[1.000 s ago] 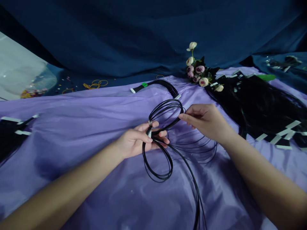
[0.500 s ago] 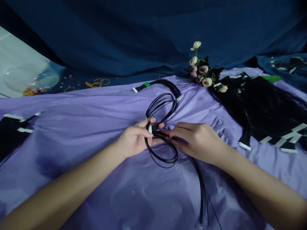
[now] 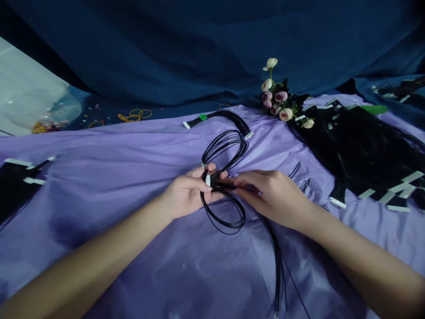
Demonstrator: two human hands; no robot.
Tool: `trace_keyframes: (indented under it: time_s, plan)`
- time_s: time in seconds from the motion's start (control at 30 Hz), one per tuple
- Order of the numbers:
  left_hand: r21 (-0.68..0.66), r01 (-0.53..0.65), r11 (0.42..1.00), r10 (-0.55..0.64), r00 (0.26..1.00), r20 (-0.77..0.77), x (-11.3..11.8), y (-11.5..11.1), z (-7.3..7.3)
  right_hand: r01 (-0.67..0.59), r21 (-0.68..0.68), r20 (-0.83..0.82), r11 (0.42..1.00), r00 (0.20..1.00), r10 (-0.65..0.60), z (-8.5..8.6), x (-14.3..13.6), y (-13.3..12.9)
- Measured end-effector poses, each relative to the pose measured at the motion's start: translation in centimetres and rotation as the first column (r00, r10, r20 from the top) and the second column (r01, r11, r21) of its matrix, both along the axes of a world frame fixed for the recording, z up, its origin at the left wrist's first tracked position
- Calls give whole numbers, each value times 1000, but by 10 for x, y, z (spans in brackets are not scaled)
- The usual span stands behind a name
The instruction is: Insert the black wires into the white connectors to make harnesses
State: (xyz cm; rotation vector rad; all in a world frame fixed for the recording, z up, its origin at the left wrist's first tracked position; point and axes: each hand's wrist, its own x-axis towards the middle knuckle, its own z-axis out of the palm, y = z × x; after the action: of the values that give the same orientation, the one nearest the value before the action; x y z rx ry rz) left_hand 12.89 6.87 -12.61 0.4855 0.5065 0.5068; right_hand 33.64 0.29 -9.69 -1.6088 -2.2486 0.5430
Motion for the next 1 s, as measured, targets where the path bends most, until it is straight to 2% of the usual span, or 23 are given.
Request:
trace_keyframes:
  time_s: [0.27,0.37,0.43,0.5,0.6,0.7,0.8,0.9,1.0]
  plan:
    - [-5,25,1000,-25,999,35,1,-1,0,-10,-196,-313,981,948,-53,-2,2,5]
    - [-5,42,999,-42,998,38,1,-1,0,-4,-194,-323,981,944,-61,-3,1,5]
    - [1,40,999,-40,999,32,1,-2,0,2,-81,-200,997,980,-18,-4,0,3]
    - [2,32,999,-32,999,27,1,-1,1,-38,117,10,992,999,37,-6,-1,1]
    - [-6,31,1000,-31,999,34,2,-1,1,-176,365,274,914,959,74,-8,-1,0]
    - [1,37,999,-37,998,40,2,-1,0,-243,461,349,854,934,77,-10,-2,2]
    - [10,42,999,-42,999,30,2,-1,-1,-186,475,290,860,956,46,-9,-6,3]
    - [31,44,999,-45,999,14,2,-2,-2,-97,449,162,888,986,26,-8,-13,2]
    - [38,48,998,-49,999,9,1,-2,-3,19,287,-90,958,996,7,-8,-17,1]
